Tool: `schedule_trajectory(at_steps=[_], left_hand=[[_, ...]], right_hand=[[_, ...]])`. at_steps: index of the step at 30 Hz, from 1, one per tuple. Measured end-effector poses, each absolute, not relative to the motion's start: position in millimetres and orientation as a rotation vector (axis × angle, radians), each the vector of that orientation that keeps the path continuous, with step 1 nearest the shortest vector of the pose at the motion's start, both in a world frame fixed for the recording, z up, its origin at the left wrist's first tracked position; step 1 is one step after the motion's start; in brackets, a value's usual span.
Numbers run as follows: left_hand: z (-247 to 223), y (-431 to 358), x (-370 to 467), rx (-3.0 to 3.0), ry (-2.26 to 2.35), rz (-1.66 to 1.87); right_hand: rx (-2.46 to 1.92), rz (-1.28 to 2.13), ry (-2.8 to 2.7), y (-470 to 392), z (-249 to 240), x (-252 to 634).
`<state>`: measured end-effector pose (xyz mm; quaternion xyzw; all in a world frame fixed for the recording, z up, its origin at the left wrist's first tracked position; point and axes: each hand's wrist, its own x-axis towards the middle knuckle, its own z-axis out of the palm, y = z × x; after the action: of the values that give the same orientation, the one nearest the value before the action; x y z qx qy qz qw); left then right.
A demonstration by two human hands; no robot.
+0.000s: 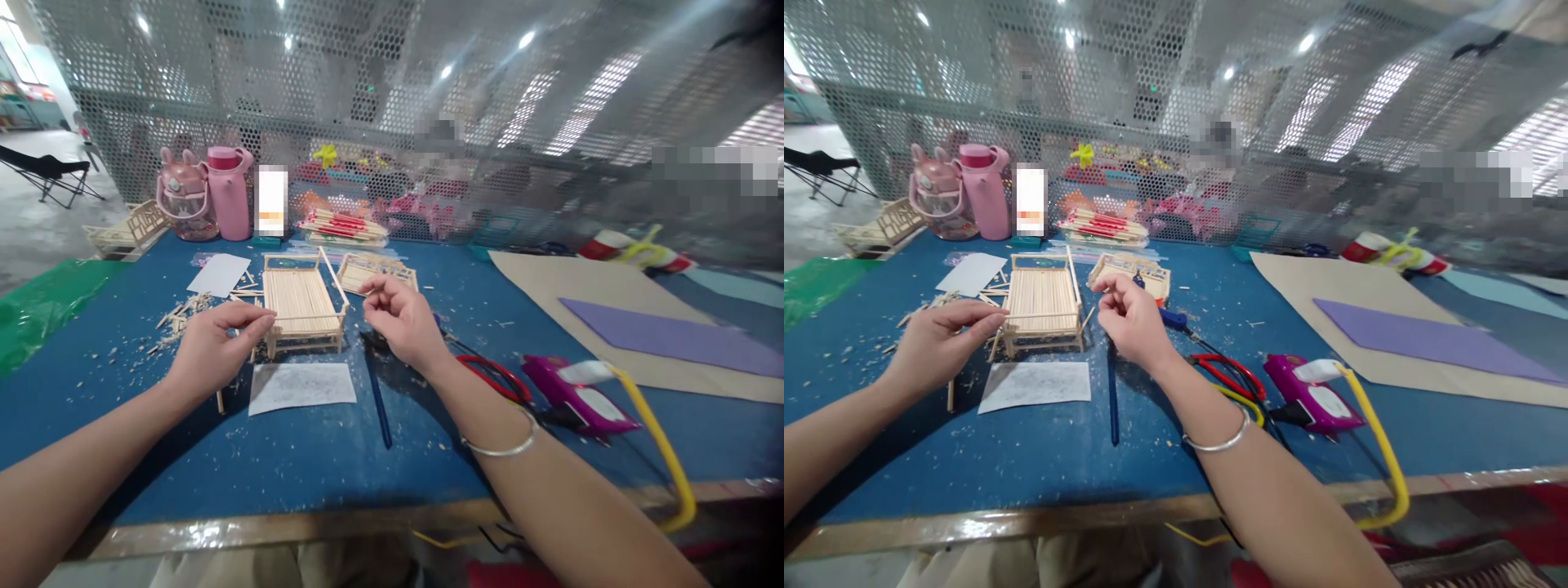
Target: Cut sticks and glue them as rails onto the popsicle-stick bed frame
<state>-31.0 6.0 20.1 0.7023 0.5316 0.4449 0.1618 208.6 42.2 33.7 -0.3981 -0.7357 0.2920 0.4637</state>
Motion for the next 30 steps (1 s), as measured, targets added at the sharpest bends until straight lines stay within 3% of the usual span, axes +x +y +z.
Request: schedule_trajectory(at_steps=[6,30], left_hand=[[21.0,5.5,-30.4,1.999,1.528,1.273],[22.1,4.4,-28.0,1.860,1.538,1.243]], right_hand=[[-0.988,1.059,-1.861,49.8,27.6,207.4],[-0.989,1.045,-1.855,47.4,25.4,199.2]])
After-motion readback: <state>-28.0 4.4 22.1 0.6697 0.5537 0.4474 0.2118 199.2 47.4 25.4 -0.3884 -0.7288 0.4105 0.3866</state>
